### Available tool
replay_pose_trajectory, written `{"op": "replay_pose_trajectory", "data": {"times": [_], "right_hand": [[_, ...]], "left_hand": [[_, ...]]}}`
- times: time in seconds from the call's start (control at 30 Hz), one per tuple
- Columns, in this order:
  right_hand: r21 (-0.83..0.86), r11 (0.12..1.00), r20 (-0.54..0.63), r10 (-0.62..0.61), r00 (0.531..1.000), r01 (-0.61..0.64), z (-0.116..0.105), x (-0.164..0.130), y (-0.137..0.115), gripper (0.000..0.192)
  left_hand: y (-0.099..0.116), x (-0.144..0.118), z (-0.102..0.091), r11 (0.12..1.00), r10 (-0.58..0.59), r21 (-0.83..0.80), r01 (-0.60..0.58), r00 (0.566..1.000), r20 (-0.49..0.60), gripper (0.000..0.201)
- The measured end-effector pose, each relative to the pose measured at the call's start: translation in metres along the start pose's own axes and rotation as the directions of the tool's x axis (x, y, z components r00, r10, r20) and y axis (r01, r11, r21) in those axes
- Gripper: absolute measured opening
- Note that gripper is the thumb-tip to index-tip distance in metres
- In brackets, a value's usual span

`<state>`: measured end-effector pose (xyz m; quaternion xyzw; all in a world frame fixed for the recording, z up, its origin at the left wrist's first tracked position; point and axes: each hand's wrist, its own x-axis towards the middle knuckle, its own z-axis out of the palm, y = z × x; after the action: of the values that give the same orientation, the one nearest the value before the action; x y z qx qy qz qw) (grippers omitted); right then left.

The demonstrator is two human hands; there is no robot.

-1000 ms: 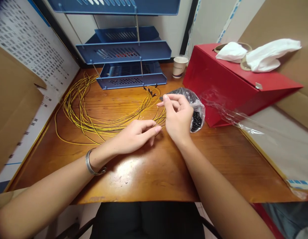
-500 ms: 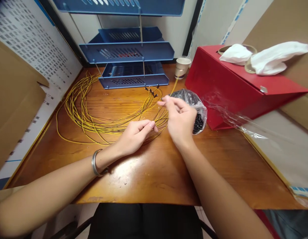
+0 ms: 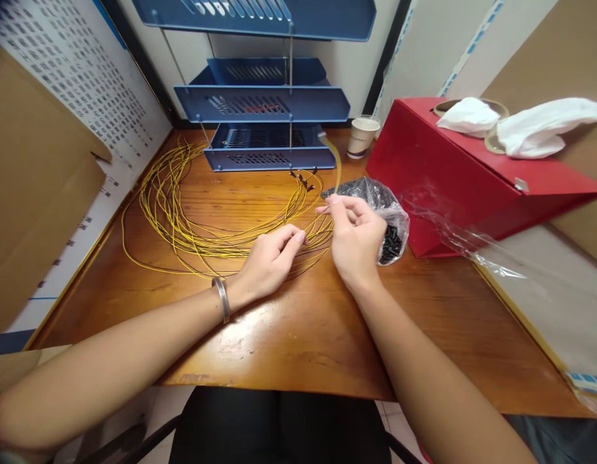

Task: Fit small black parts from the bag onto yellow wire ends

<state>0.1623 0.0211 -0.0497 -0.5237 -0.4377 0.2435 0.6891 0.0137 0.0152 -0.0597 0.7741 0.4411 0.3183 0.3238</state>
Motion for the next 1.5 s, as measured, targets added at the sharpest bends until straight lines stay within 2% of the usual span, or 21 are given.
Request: {"op": "replay_pose_trajectory", "data": {"times": [0.1, 0.3, 0.53, 0.77, 0.97, 1.13, 1.27, 1.4, 1.5], "right_hand": [[-0.041, 0.999, -0.005, -0.001, 1.0, 0.001, 0.0, -0.002, 0.003, 0.019], [-0.183, 0.978, 0.177, -0.069, 0.982, 0.102, 0.009, -0.018, 0.009, 0.018], [-0.324, 0.9, 0.12, -0.268, 0.956, 0.293, 0.004, -0.004, 0.017, 0.027], [-0.356, 0.872, 0.288, -0.24, 0.927, 0.337, 0.003, -0.003, 0.019, 0.026], [-0.382, 0.863, 0.197, -0.272, 0.942, 0.329, 0.004, -0.004, 0.019, 0.024], [-0.429, 0.861, 0.206, -0.2, 0.958, 0.272, 0.004, 0.0, 0.022, 0.028], [-0.448, 0.849, 0.181, -0.22, 0.959, 0.279, 0.003, 0.004, 0.022, 0.029], [-0.428, 0.834, 0.299, -0.233, 0.926, 0.348, 0.002, 0.003, 0.023, 0.03], [-0.401, 0.845, 0.358, -0.21, 0.91, 0.353, 0.001, 0.002, 0.025, 0.029]], "left_hand": [[0.0, 0.0, 0.0, 0.998, -0.006, 0.061, 0.006, 1.0, 0.009, 0.038], [0.001, 0.0, 0.0, 0.996, 0.006, 0.093, -0.008, 1.0, 0.02, 0.035], [0.002, -0.001, -0.001, 0.964, 0.023, 0.263, -0.04, 0.998, 0.067, 0.042], [0.001, 0.0, 0.0, 0.959, -0.006, 0.285, -0.005, 0.999, 0.037, 0.044], [0.001, 0.002, -0.001, 0.961, -0.002, 0.275, -0.005, 1.0, 0.026, 0.043], [0.001, 0.001, -0.002, 0.957, -0.017, 0.289, 0.008, 1.0, 0.026, 0.045], [0.002, 0.001, -0.002, 0.965, -0.026, 0.26, 0.017, 0.999, 0.029, 0.047], [0.002, 0.001, -0.002, 0.964, -0.046, 0.263, 0.038, 0.999, 0.026, 0.046], [0.003, 0.001, -0.002, 0.964, -0.047, 0.262, 0.039, 0.999, 0.027, 0.044]]}}
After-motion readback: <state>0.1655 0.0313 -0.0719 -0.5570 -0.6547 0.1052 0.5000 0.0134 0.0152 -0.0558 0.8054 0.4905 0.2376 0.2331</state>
